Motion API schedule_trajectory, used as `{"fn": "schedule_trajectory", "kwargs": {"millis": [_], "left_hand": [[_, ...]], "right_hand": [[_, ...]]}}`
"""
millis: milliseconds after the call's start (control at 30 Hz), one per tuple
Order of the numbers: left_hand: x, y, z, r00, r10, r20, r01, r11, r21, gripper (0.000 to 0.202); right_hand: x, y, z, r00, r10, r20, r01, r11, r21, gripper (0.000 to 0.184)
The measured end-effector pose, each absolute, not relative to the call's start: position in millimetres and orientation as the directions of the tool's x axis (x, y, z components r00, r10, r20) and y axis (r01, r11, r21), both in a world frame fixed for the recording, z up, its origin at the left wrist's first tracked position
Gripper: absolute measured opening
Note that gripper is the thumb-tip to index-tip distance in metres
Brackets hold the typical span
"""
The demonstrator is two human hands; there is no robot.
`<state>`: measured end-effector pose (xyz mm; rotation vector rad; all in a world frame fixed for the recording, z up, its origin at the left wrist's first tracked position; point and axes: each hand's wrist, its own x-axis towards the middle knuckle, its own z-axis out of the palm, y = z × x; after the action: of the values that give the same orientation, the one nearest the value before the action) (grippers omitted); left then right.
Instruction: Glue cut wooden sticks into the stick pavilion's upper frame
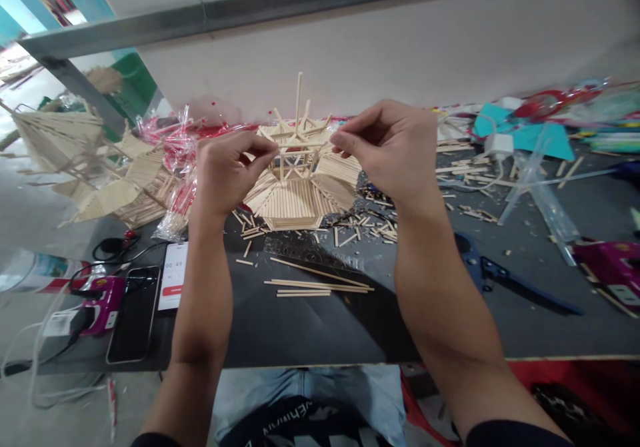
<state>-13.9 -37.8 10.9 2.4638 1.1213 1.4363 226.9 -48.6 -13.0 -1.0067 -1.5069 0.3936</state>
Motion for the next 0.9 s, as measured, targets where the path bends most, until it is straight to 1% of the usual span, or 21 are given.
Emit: {"fn": "schedule_trajectory", "kwargs": {"millis": [167, 300, 467, 533, 600, 733, 833, 900], "left_hand": [[-15.7, -38.2, 12.3, 0.307, 0.630, 0.714, 0.542, -0.732, 0.413, 0.002], [-19.4, -38.8, 14.5, 0.333, 0.659, 0.675, 0.544, -0.718, 0.433, 0.002], [-25.3, -40.6, 18.3, 0.351, 0.686, 0.637, 0.555, -0.700, 0.449, 0.003], [-28.1, -42.3, 20.7, 0.377, 0.714, 0.590, 0.556, -0.684, 0.472, 0.006], [-31.4, -44.5, 23.6, 0.429, 0.745, 0.511, 0.577, -0.661, 0.479, 0.008], [-38.1, -50.7, 31.0, 0.517, 0.772, 0.368, 0.631, -0.635, 0.446, 0.012], [-41.3, -58.4, 37.9, 0.533, 0.781, 0.326, 0.644, -0.625, 0.442, 0.015], [-42.7, -64.2, 42.2, 0.538, 0.787, 0.302, 0.649, -0.615, 0.449, 0.018]], "right_hand": [[226.6, -48.6, -13.3, 0.071, 0.780, 0.622, 0.429, 0.539, -0.725, 0.023], [225.7, -51.0, -11.6, 0.057, 0.793, 0.607, 0.416, 0.533, -0.736, 0.028], [226.0, -53.2, -12.2, 0.057, 0.841, 0.538, 0.425, 0.467, -0.775, 0.028], [226.4, -52.6, -13.4, 0.064, 0.844, 0.533, 0.438, 0.456, -0.774, 0.029], [226.5, -52.0, -13.6, 0.075, 0.836, 0.544, 0.448, 0.460, -0.767, 0.029], [225.3, -53.5, -10.4, 0.090, 0.819, 0.567, 0.434, 0.480, -0.762, 0.031], [225.0, -57.1, -6.5, 0.080, 0.821, 0.566, 0.403, 0.492, -0.771, 0.034], [225.7, -59.4, -4.4, 0.063, 0.821, 0.567, 0.387, 0.504, -0.772, 0.032]]}}
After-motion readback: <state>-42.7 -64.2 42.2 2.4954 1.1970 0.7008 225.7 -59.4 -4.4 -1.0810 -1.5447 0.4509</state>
